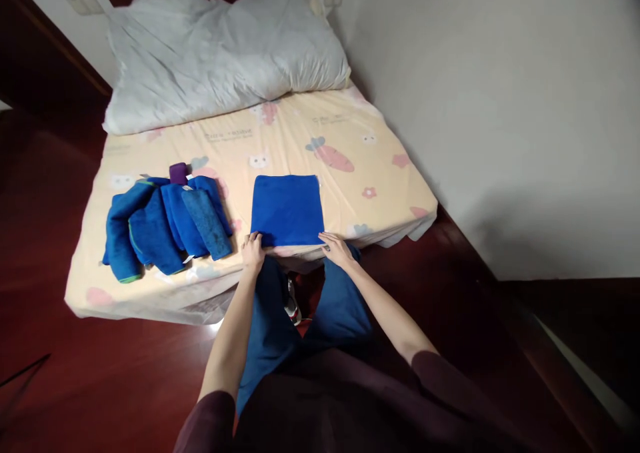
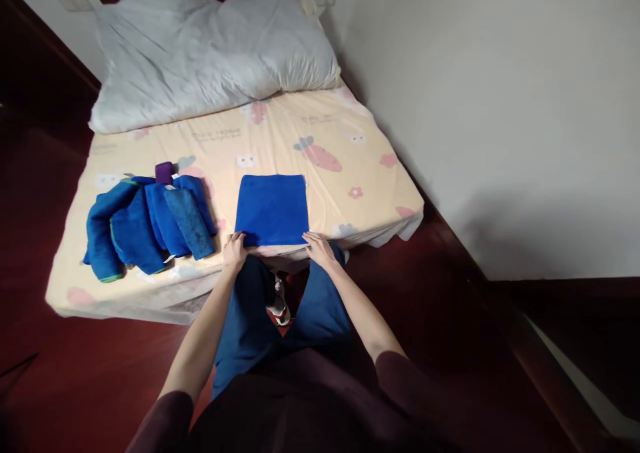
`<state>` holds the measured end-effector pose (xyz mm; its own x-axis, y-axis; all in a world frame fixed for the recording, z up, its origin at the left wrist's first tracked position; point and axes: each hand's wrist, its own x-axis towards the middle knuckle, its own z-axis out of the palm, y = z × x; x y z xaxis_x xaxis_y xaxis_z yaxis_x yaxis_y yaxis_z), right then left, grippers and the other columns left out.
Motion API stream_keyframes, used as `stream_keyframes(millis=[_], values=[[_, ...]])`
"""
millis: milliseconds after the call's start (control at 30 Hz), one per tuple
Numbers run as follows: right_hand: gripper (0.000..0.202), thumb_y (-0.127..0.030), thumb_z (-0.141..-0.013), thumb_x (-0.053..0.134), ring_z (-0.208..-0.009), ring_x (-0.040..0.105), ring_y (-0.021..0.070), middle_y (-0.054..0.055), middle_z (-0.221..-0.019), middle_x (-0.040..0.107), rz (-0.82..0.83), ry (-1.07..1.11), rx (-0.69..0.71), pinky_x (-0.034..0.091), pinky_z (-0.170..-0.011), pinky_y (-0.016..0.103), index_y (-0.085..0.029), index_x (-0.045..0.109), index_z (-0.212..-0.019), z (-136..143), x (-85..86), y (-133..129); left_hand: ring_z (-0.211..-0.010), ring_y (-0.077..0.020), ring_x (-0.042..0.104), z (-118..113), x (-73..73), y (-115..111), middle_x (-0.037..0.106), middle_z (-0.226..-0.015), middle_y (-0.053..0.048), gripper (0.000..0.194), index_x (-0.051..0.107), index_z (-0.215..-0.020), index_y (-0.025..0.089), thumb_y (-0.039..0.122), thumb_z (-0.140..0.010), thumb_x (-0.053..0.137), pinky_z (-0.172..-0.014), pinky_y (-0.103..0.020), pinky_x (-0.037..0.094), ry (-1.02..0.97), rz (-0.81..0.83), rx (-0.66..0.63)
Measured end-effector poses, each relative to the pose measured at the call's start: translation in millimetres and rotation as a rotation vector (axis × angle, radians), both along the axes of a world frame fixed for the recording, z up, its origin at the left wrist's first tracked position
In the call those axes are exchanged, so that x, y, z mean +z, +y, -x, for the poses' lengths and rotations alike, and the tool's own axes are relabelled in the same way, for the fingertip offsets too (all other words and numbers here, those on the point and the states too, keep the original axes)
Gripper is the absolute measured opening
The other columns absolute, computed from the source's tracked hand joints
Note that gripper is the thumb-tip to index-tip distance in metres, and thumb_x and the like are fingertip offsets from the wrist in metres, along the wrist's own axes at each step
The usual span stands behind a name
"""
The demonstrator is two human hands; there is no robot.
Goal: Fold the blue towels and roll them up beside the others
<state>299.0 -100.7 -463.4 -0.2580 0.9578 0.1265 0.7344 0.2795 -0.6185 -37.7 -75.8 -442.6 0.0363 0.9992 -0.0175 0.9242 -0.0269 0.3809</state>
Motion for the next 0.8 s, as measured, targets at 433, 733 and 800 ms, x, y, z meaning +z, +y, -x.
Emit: stream_keyframes(millis=[433,733,800], values=[[0.041,-0.007,-0.087,0.053,-0.116,0.073,0.0263,0.012,-0.119,0.079,-0.018,0.142,-0.262,0.056,-0.111,0.046,-0.02,0.081,-0.114,-1,3.0,9,-0.117,-0.0302,0.061,8,15.5,-21,0.072,-0.11,-0.013,0.03,0.069,-0.101,0.019,0.011,-0.093,0.042,-0.097,-0.038,0.054,-0.02,0.023,-0.07],[0.048,-0.002,-0.073,0.052,-0.119,0.072,0.0256,0.011,-0.121,0.079,-0.011,0.237,-0.247,0.053,-0.115,0.045,-0.019,0.081,-0.107,-8,2.8,11,-0.116,-0.0267,0.064,5,3.5,-23,0.073,-0.112,-0.011,0.043,0.075,-0.104,0.018,0.004,-0.073,0.049,-0.109,-0.042,0.054,-0.162,-0.015,-0.065],[0.052,-0.002,-0.069,0.052,-0.118,0.072,0.0256,0.011,-0.121,0.079,0.024,0.261,-0.248,0.053,-0.116,0.045,-0.019,0.082,-0.108,-6,0.1,15,-0.117,-0.0284,0.065,5,1.5,-17,0.074,-0.115,-0.011,0.049,0.077,-0.103,0.018,0.003,-0.065,0.05,-0.11,-0.045,0.054,-0.186,-0.015,-0.042]])
